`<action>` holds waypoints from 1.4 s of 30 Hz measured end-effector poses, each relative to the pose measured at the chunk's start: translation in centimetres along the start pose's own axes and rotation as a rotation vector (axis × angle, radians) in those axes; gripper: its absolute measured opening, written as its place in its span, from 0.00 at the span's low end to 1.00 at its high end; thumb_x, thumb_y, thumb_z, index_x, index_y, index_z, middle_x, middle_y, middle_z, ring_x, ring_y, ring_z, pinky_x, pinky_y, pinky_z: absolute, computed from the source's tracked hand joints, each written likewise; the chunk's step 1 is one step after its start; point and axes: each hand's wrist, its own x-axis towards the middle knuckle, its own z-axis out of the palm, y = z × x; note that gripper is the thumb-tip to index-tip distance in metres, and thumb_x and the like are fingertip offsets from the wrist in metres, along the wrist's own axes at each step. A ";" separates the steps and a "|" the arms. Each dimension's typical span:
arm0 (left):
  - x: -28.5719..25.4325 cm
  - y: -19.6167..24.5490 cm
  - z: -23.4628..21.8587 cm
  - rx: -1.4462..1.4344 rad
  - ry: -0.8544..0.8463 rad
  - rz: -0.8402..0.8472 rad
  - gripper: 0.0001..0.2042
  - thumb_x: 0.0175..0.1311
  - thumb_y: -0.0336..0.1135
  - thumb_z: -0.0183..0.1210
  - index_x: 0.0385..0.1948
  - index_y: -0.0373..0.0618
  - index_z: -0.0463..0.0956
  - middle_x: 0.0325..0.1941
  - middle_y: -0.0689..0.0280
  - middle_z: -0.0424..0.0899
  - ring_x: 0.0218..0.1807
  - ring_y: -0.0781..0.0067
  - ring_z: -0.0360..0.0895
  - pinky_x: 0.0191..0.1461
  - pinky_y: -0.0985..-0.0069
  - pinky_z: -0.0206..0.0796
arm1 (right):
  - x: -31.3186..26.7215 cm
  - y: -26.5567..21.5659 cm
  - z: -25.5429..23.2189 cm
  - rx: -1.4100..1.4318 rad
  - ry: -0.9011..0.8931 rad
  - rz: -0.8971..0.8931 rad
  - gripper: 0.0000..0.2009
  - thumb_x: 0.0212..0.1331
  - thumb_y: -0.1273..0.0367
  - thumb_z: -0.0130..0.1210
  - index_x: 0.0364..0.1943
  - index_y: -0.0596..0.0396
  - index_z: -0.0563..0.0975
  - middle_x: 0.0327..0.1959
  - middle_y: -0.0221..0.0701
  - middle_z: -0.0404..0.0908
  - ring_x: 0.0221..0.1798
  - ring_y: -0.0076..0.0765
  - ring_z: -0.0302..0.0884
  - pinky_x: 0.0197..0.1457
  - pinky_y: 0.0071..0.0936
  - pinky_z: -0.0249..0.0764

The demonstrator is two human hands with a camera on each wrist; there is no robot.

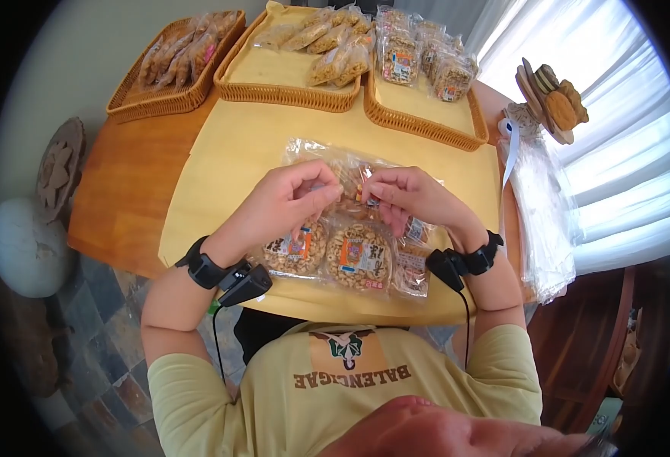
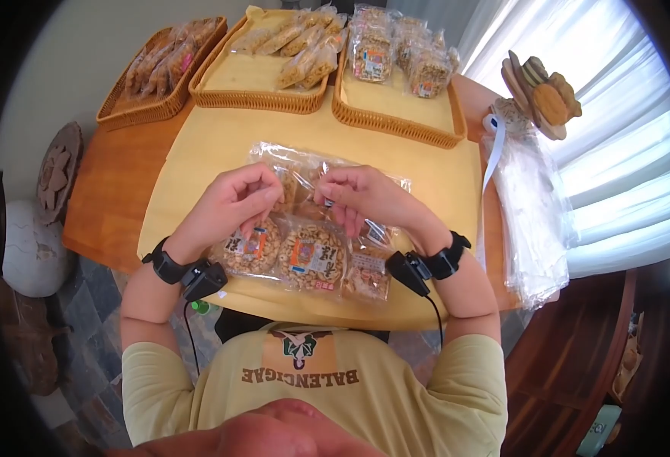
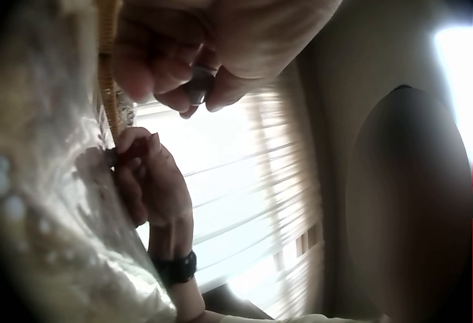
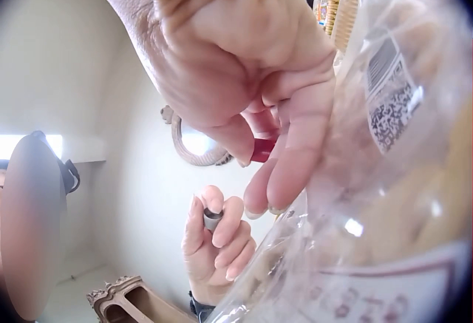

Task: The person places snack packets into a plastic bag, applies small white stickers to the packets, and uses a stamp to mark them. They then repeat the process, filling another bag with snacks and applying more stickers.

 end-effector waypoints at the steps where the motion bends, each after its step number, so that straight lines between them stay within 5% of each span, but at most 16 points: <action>1: 0.0 0.0 0.0 0.005 0.005 -0.005 0.07 0.63 0.35 0.50 0.31 0.42 0.70 0.18 0.73 0.69 0.14 0.89 0.62 0.17 0.91 0.56 | 0.0 0.0 0.0 0.007 0.005 0.005 0.13 0.64 0.61 0.41 0.36 0.55 0.73 0.17 0.27 0.73 0.16 0.22 0.74 0.18 0.14 0.68; 6: -0.1 -0.3 0.1 -0.013 -0.009 0.063 0.06 0.62 0.35 0.51 0.32 0.43 0.70 0.19 0.74 0.68 0.15 0.90 0.62 0.16 0.90 0.56 | -0.7 -0.5 -0.9 0.074 0.036 -0.037 0.15 0.65 0.60 0.40 0.36 0.56 0.74 0.16 0.28 0.74 0.15 0.21 0.74 0.17 0.11 0.64; 12: 0.0 -0.5 0.2 -0.045 -0.050 0.115 0.08 0.59 0.32 0.55 0.38 0.45 0.68 0.22 0.75 0.70 0.15 0.90 0.63 0.16 0.90 0.55 | -1.8 -1.2 -1.1 0.473 0.038 -0.374 0.18 0.65 0.60 0.37 0.40 0.62 0.70 0.17 0.31 0.74 0.13 0.23 0.72 0.15 0.13 0.66; 16: -0.1 0.2 0.2 -0.051 -0.066 0.101 0.19 0.54 0.22 0.56 0.47 0.44 0.61 0.30 0.68 0.73 0.18 0.87 0.67 0.19 0.90 0.60 | -2.0 -1.6 0.8 0.509 -0.006 -0.326 0.17 0.65 0.61 0.36 0.41 0.62 0.69 0.19 0.33 0.74 0.15 0.24 0.73 0.16 0.15 0.69; 23: -0.3 0.0 0.4 0.021 -0.068 0.126 0.25 0.50 0.21 0.59 0.50 0.46 0.58 0.31 0.66 0.75 0.21 0.85 0.71 0.20 0.88 0.62 | -1.8 -1.4 1.7 0.536 -0.100 -0.329 0.15 0.64 0.64 0.35 0.41 0.61 0.69 0.20 0.33 0.73 0.16 0.25 0.73 0.16 0.16 0.70; 25: -0.4 -0.1 0.6 0.094 -0.047 0.182 0.24 0.50 0.29 0.63 0.47 0.48 0.60 0.24 0.70 0.75 0.18 0.87 0.65 0.20 0.85 0.56 | -1.8 -1.3 1.9 0.545 -0.107 -0.318 0.15 0.64 0.64 0.35 0.41 0.61 0.69 0.20 0.33 0.73 0.16 0.25 0.74 0.16 0.16 0.70; 40: -0.7 0.3 0.7 0.323 -0.045 0.234 0.24 0.50 0.35 0.63 0.48 0.50 0.61 0.26 0.65 0.77 0.21 0.73 0.72 0.25 0.78 0.61 | -2.1 -1.9 3.4 0.379 -0.040 -0.231 0.13 0.65 0.66 0.37 0.43 0.59 0.70 0.24 0.33 0.74 0.21 0.26 0.76 0.24 0.17 0.74; 42: -0.7 0.5 0.8 0.338 -0.039 0.226 0.25 0.50 0.34 0.63 0.49 0.50 0.60 0.27 0.66 0.78 0.21 0.78 0.71 0.25 0.81 0.61 | -2.1 -1.9 3.7 0.364 0.033 -0.245 0.12 0.65 0.68 0.38 0.45 0.59 0.70 0.26 0.34 0.75 0.23 0.28 0.77 0.26 0.19 0.75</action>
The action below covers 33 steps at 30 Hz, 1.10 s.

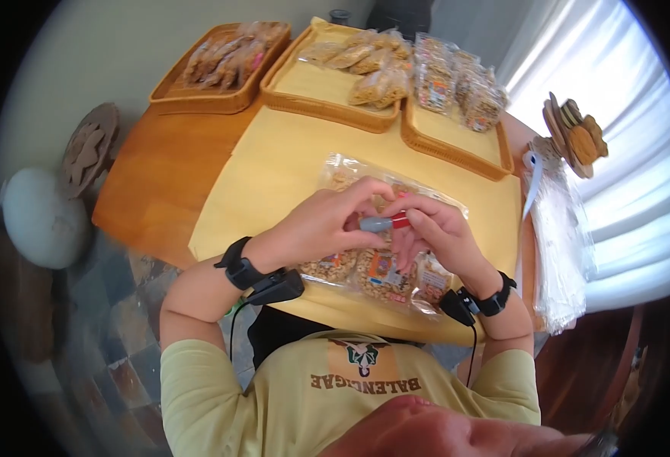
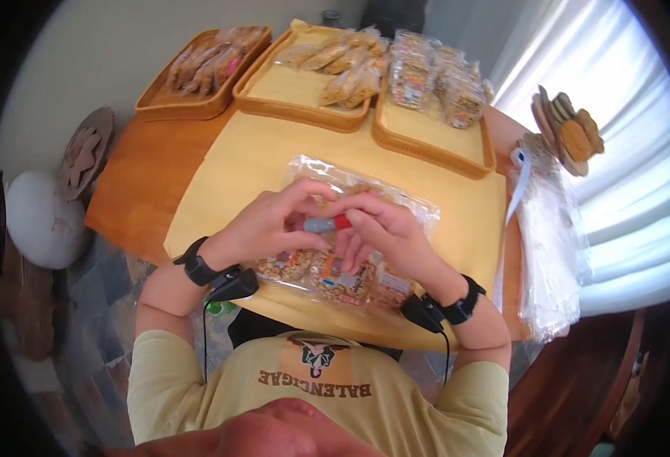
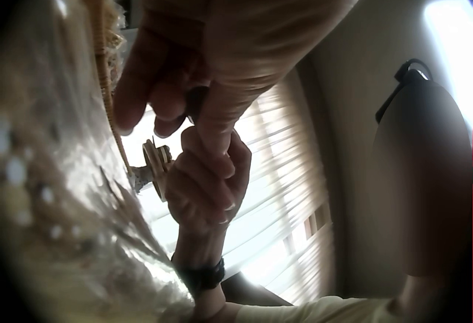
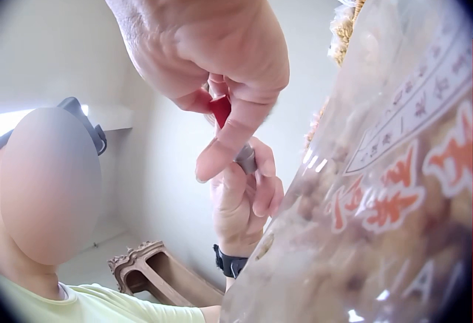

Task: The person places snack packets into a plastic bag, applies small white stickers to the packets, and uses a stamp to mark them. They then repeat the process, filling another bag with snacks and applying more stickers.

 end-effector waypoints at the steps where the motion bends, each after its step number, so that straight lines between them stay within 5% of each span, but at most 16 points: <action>1: 0.0 0.1 -0.1 0.015 -0.001 -0.004 0.26 0.50 0.32 0.63 0.51 0.50 0.60 0.29 0.66 0.79 0.21 0.82 0.71 0.24 0.83 0.61 | 0.0 0.0 0.2 0.005 -0.040 -0.004 0.12 0.65 0.68 0.38 0.45 0.59 0.70 0.26 0.34 0.75 0.23 0.28 0.77 0.26 0.19 0.75; 8: 0.1 -0.4 0.0 0.084 0.072 0.068 0.27 0.50 0.38 0.63 0.52 0.52 0.60 0.29 0.66 0.80 0.20 0.77 0.71 0.25 0.79 0.60 | -0.5 0.8 0.0 -0.432 0.110 -0.190 0.09 0.62 0.74 0.44 0.43 0.61 0.71 0.25 0.33 0.78 0.27 0.27 0.79 0.31 0.20 0.75; 10: 0.2 -0.9 0.3 0.201 0.101 0.272 0.27 0.51 0.37 0.62 0.53 0.52 0.59 0.31 0.65 0.80 0.21 0.75 0.71 0.26 0.78 0.60 | -0.5 0.8 0.4 -0.539 0.131 -0.195 0.08 0.61 0.74 0.46 0.43 0.61 0.72 0.25 0.33 0.78 0.27 0.26 0.79 0.32 0.20 0.75; 18: 0.3 -1.0 0.9 0.264 0.039 0.362 0.27 0.53 0.39 0.60 0.55 0.53 0.59 0.36 0.64 0.79 0.38 0.60 0.78 0.38 0.71 0.68 | -0.8 1.0 1.2 -0.825 0.144 -0.325 0.09 0.57 0.71 0.51 0.41 0.58 0.72 0.24 0.34 0.79 0.26 0.31 0.80 0.27 0.23 0.73; 20: 0.0 0.1 0.5 0.242 -0.047 0.087 0.27 0.54 0.37 0.57 0.56 0.53 0.56 0.42 0.56 0.77 0.40 0.49 0.75 0.40 0.62 0.67 | -0.6 1.8 1.2 -0.981 0.183 -0.385 0.10 0.56 0.67 0.51 0.39 0.58 0.72 0.24 0.36 0.78 0.24 0.35 0.79 0.25 0.28 0.73; 23: 0.0 -0.9 1.4 0.243 -0.035 0.217 0.27 0.55 0.37 0.57 0.57 0.54 0.57 0.40 0.56 0.78 0.40 0.52 0.76 0.40 0.64 0.68 | -0.7 2.0 1.5 -1.278 0.267 -0.483 0.08 0.58 0.67 0.50 0.38 0.55 0.73 0.20 0.34 0.76 0.23 0.38 0.77 0.26 0.29 0.70; 26: -0.4 -0.3 1.8 0.188 -0.015 0.084 0.27 0.55 0.35 0.58 0.57 0.54 0.58 0.38 0.54 0.78 0.37 0.54 0.78 0.39 0.69 0.68 | -0.4 1.6 1.4 -1.082 0.249 -0.546 0.11 0.56 0.64 0.51 0.34 0.57 0.71 0.19 0.41 0.75 0.21 0.45 0.74 0.23 0.33 0.70; 28: -0.6 -0.1 2.0 0.071 -0.010 -0.068 0.29 0.53 0.30 0.59 0.58 0.54 0.57 0.37 0.53 0.78 0.34 0.59 0.79 0.37 0.74 0.68 | -0.2 1.9 0.8 -0.907 0.138 -0.429 0.11 0.55 0.63 0.53 0.32 0.58 0.70 0.18 0.39 0.75 0.20 0.43 0.75 0.23 0.31 0.70; 29: -0.6 -0.6 2.0 0.017 0.002 -0.048 0.32 0.51 0.26 0.61 0.59 0.53 0.56 0.35 0.57 0.78 0.32 0.70 0.78 0.34 0.79 0.67 | -0.1 1.9 0.7 -0.900 0.123 -0.413 0.11 0.54 0.64 0.54 0.31 0.58 0.70 0.17 0.36 0.76 0.20 0.37 0.77 0.24 0.27 0.72; 33: -0.4 -1.3 2.0 -0.184 0.008 -0.006 0.35 0.49 0.25 0.62 0.60 0.51 0.54 0.34 0.64 0.79 0.31 0.79 0.76 0.32 0.84 0.65 | -0.2 0.6 0.6 -0.670 0.111 -0.356 0.09 0.55 0.65 0.55 0.31 0.55 0.71 0.19 0.34 0.77 0.22 0.33 0.78 0.25 0.23 0.71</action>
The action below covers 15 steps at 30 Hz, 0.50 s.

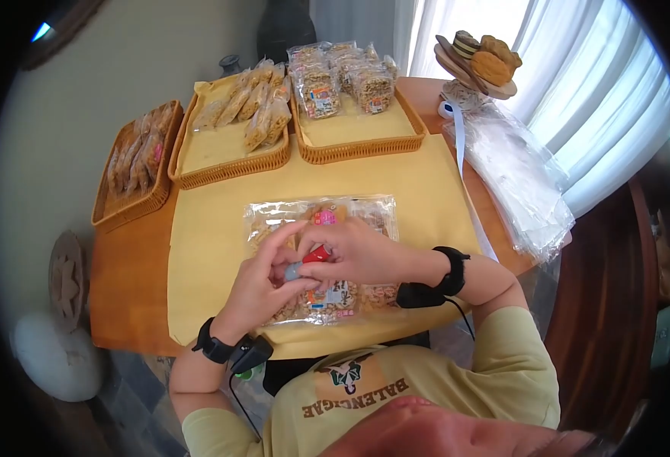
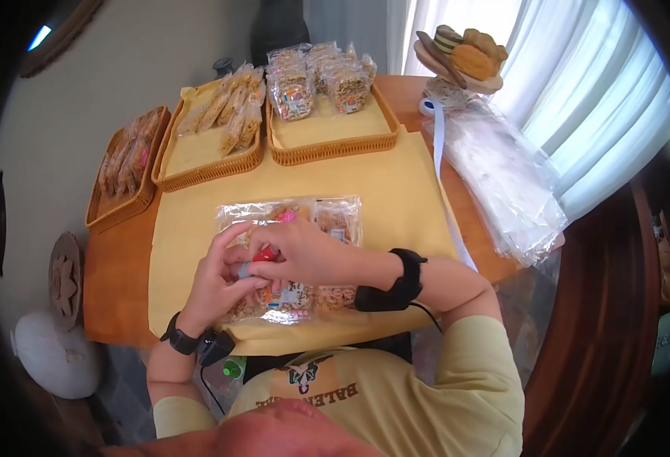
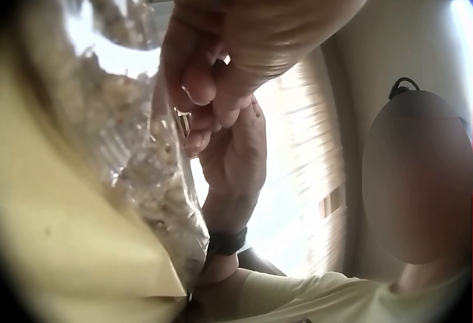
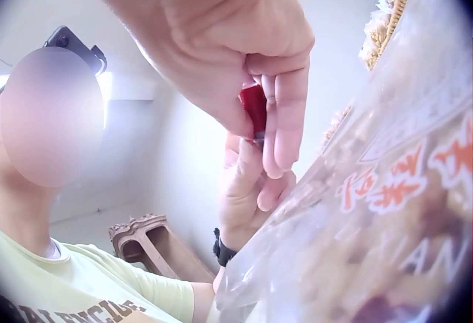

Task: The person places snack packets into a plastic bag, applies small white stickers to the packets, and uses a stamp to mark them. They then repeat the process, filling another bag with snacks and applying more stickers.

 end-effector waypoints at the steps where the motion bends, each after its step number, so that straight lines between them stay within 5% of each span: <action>1: 0.0 0.1 0.0 -0.023 0.005 0.007 0.36 0.48 0.24 0.62 0.60 0.49 0.54 0.34 0.65 0.78 0.30 0.81 0.75 0.31 0.85 0.65 | 0.1 0.0 -0.1 0.132 -0.042 0.059 0.08 0.55 0.67 0.55 0.31 0.56 0.71 0.20 0.32 0.78 0.23 0.28 0.78 0.26 0.21 0.72; 3: -0.1 0.3 -0.1 -0.045 0.004 0.019 0.36 0.48 0.23 0.63 0.61 0.48 0.53 0.35 0.65 0.77 0.30 0.83 0.74 0.31 0.86 0.65 | 0.1 -0.1 -0.8 0.262 -0.078 0.118 0.07 0.55 0.68 0.55 0.31 0.56 0.71 0.21 0.31 0.79 0.24 0.23 0.79 0.27 0.18 0.73; 9: 0.2 0.8 -0.9 -0.150 0.115 0.079 0.34 0.49 0.19 0.56 0.61 0.45 0.51 0.38 0.60 0.74 0.24 0.84 0.71 0.29 0.87 0.66 | -1.1 -1.4 -9.0 -0.111 0.220 0.290 0.08 0.54 0.69 0.57 0.31 0.60 0.74 0.24 0.29 0.79 0.23 0.17 0.77 0.25 0.13 0.74; 15: 0.4 0.4 -1.5 -0.113 0.103 0.026 0.27 0.54 0.20 0.52 0.58 0.41 0.55 0.33 0.63 0.76 0.23 0.85 0.70 0.28 0.88 0.65 | -3.3 5.9 -19.9 -0.382 0.510 0.536 0.09 0.48 0.68 0.59 0.24 0.62 0.74 0.15 0.31 0.75 0.15 0.24 0.75 0.19 0.19 0.70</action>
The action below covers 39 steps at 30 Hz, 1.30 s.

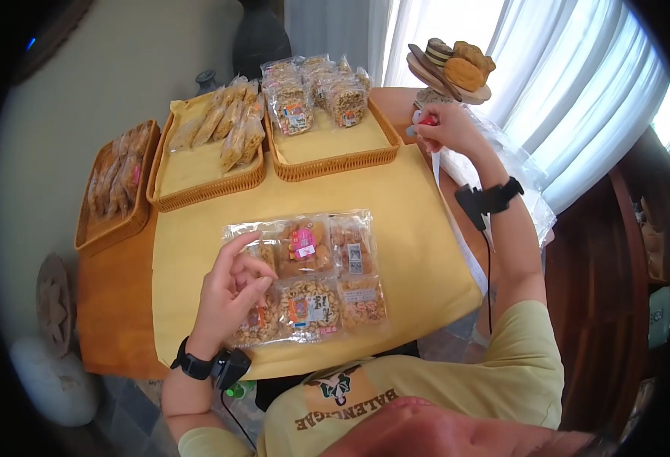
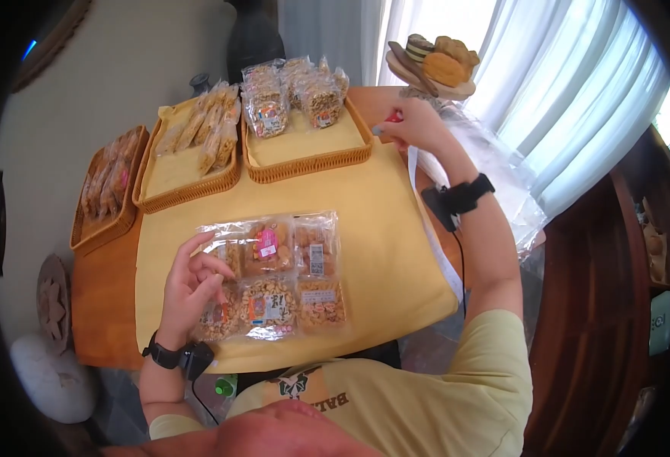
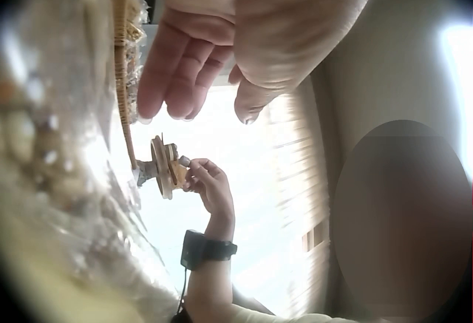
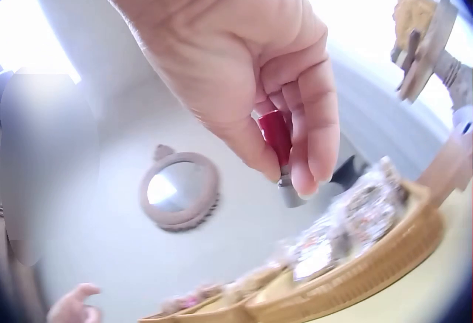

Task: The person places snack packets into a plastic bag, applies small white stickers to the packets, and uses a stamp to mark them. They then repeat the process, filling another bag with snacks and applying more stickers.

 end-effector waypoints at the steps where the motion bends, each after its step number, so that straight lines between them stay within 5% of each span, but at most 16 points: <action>1: 0.0 0.0 0.1 0.026 -0.005 -0.015 0.26 0.55 0.22 0.51 0.58 0.41 0.55 0.32 0.62 0.75 0.23 0.84 0.70 0.28 0.87 0.66 | 0.9 1.4 -0.6 -0.011 0.034 0.033 0.08 0.47 0.69 0.58 0.24 0.62 0.74 0.14 0.32 0.75 0.15 0.24 0.74 0.18 0.20 0.70; 8: 0.3 -0.6 -0.2 0.067 0.055 -0.033 0.20 0.58 0.23 0.51 0.54 0.39 0.62 0.27 0.65 0.77 0.23 0.86 0.70 0.26 0.89 0.64 | 6.4 8.8 0.6 -0.203 0.048 0.116 0.06 0.44 0.72 0.56 0.21 0.61 0.74 0.13 0.34 0.75 0.12 0.27 0.72 0.15 0.23 0.69; 12: 0.4 -0.7 -0.4 0.115 0.051 -0.035 0.19 0.58 0.23 0.50 0.53 0.39 0.63 0.27 0.65 0.78 0.22 0.86 0.69 0.26 0.89 0.63 | 9.8 11.9 2.1 -0.493 0.099 -0.082 0.10 0.37 0.68 0.60 0.23 0.60 0.78 0.21 0.42 0.78 0.24 0.42 0.77 0.30 0.31 0.73; 15: 0.5 -0.7 -0.6 0.118 0.064 -0.042 0.17 0.58 0.23 0.50 0.51 0.39 0.65 0.26 0.65 0.78 0.21 0.86 0.69 0.26 0.89 0.63 | 10.6 11.4 3.0 -0.508 0.052 -0.061 0.10 0.41 0.71 0.61 0.25 0.64 0.75 0.17 0.38 0.76 0.13 0.34 0.74 0.16 0.27 0.70; 24: 0.4 -0.6 -1.0 0.118 0.092 -0.028 0.15 0.58 0.24 0.50 0.49 0.40 0.67 0.26 0.65 0.78 0.21 0.85 0.69 0.25 0.88 0.63 | 10.6 10.3 2.4 -0.493 0.000 0.084 0.17 0.43 0.63 0.61 0.31 0.63 0.75 0.19 0.38 0.76 0.14 0.34 0.74 0.16 0.25 0.70; 28: 0.5 -0.2 -0.9 0.074 0.107 -0.018 0.16 0.60 0.25 0.50 0.51 0.40 0.65 0.28 0.65 0.77 0.22 0.85 0.69 0.25 0.88 0.63 | 8.0 7.6 1.0 -0.421 0.044 0.108 0.18 0.40 0.59 0.60 0.25 0.63 0.78 0.20 0.41 0.78 0.21 0.41 0.77 0.24 0.32 0.73; 32: 0.5 1.1 -1.4 0.047 0.245 0.100 0.15 0.61 0.28 0.49 0.49 0.39 0.64 0.30 0.63 0.75 0.24 0.81 0.71 0.28 0.85 0.65 | 4.0 4.6 0.8 -0.325 -0.230 0.094 0.18 0.51 0.57 0.54 0.26 0.62 0.76 0.13 0.33 0.75 0.12 0.28 0.73 0.15 0.23 0.69; 36: 0.0 1.6 -3.7 0.123 0.324 0.114 0.11 0.62 0.30 0.49 0.45 0.39 0.65 0.30 0.64 0.75 0.25 0.81 0.71 0.28 0.85 0.65 | -4.6 -0.3 3.9 -0.033 -0.476 0.059 0.17 0.57 0.57 0.52 0.26 0.60 0.76 0.13 0.30 0.75 0.15 0.23 0.74 0.18 0.19 0.71; 39: -0.8 1.4 -5.3 0.398 0.294 -0.137 0.11 0.60 0.37 0.54 0.38 0.41 0.68 0.30 0.65 0.76 0.30 0.83 0.72 0.31 0.87 0.64 | -8.5 -1.4 6.0 0.111 -0.665 0.137 0.16 0.58 0.58 0.51 0.33 0.60 0.75 0.19 0.33 0.76 0.19 0.26 0.76 0.22 0.21 0.74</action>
